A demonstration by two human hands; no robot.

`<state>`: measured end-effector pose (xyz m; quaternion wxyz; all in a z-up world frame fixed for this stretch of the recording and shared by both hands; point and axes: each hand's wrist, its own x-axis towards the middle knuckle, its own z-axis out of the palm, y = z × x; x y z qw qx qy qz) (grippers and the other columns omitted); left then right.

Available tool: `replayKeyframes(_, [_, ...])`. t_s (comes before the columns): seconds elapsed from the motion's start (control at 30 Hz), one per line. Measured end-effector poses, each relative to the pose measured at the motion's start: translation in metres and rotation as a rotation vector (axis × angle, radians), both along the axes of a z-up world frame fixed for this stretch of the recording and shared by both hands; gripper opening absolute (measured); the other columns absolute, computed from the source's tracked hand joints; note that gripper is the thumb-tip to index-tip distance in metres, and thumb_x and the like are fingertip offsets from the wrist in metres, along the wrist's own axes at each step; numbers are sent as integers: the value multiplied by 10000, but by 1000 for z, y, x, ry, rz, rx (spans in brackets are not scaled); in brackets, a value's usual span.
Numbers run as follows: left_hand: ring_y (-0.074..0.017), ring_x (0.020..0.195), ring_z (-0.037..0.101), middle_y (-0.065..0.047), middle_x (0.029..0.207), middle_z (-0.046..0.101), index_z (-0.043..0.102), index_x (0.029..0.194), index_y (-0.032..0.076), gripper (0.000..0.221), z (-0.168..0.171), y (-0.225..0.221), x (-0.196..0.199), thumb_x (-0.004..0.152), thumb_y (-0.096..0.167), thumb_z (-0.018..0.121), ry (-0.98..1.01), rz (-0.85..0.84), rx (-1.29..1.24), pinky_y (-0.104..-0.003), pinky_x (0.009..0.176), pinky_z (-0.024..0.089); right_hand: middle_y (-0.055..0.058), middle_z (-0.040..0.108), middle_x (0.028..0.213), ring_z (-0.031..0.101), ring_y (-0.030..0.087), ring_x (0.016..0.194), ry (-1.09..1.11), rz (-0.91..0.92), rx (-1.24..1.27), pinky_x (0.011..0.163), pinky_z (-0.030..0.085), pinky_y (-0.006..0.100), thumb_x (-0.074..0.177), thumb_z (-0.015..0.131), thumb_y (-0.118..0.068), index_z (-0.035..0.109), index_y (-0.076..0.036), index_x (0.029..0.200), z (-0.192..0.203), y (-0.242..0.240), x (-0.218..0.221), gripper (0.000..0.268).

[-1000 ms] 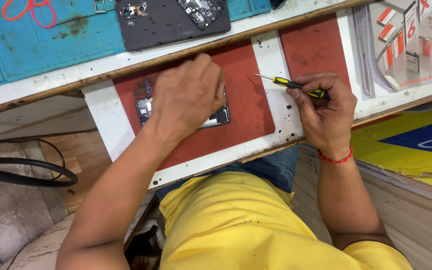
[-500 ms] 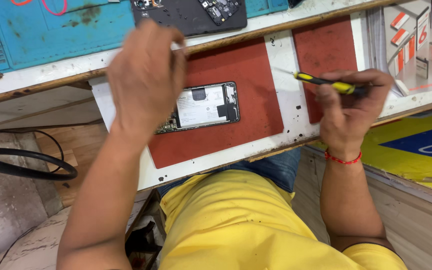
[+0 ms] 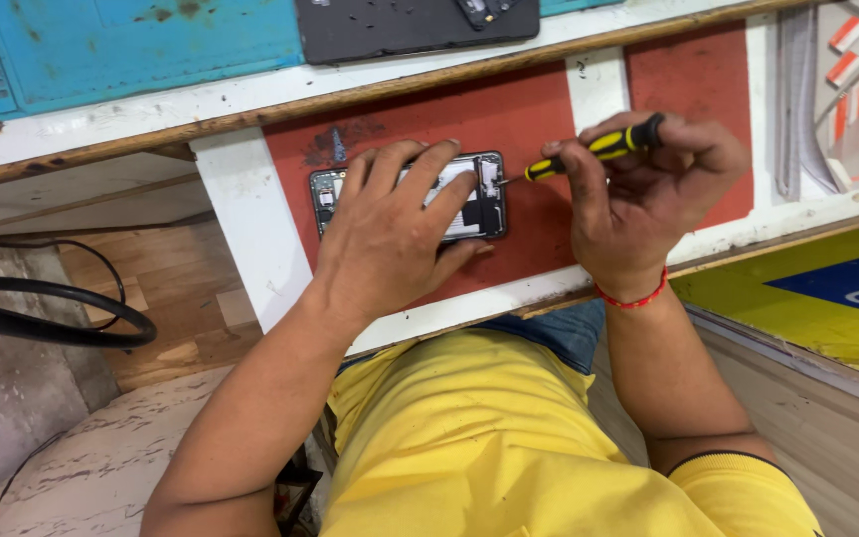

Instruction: The person uses a screwdriver to remove screws from the back of a disassembled smartphone. They then lift the back cover and continue to unscrew internal components while the phone remains on the workbench.

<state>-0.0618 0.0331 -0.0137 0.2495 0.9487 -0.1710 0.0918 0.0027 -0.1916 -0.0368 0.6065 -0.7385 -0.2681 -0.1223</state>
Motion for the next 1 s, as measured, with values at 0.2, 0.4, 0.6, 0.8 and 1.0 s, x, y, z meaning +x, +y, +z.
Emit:
replayKeyframes(0.2, [-332,1219,543,-118,1348,593,688,1235,57,635,-5,1,1,774,449,879,3,-11,19,-538,1012,431,183,563,1186,715,229,915,-111,2,-54,795,692,318,1061,696,125,263,-147,1332,-10,-2,-2,579])
replayKeyframes(0.4, [-333,1227,541,-127,1356,584,686,1235,59,625,-6,2,1,784,450,871,21,-16,3,-515,1004,444,170,588,1175,704,236,981,-221,24,-133,870,652,332,974,764,86,281,-159,1310,2,7,1,637])
replayKeyframes(0.6, [-324,1231,531,-115,1357,577,692,1255,68,624,-8,0,-2,801,459,868,-6,-5,25,-526,1017,432,241,601,1183,668,348,1101,-137,225,-217,996,596,440,924,682,194,302,-116,1260,21,17,-1,595])
replayKeyframes(0.8, [-323,1246,530,-112,1378,572,697,1257,67,617,-6,2,-5,806,454,863,7,-4,27,-511,1045,432,185,574,1151,685,239,1034,34,136,-116,910,617,328,957,696,190,302,-118,1280,21,24,-4,595])
replayKeyframes(1.0, [-320,1229,532,-116,1361,578,701,1235,58,608,-4,1,-1,790,437,870,6,-10,30,-508,1008,432,137,554,1136,666,209,1002,77,182,-19,919,638,312,988,674,199,300,-137,1264,17,12,-6,573])
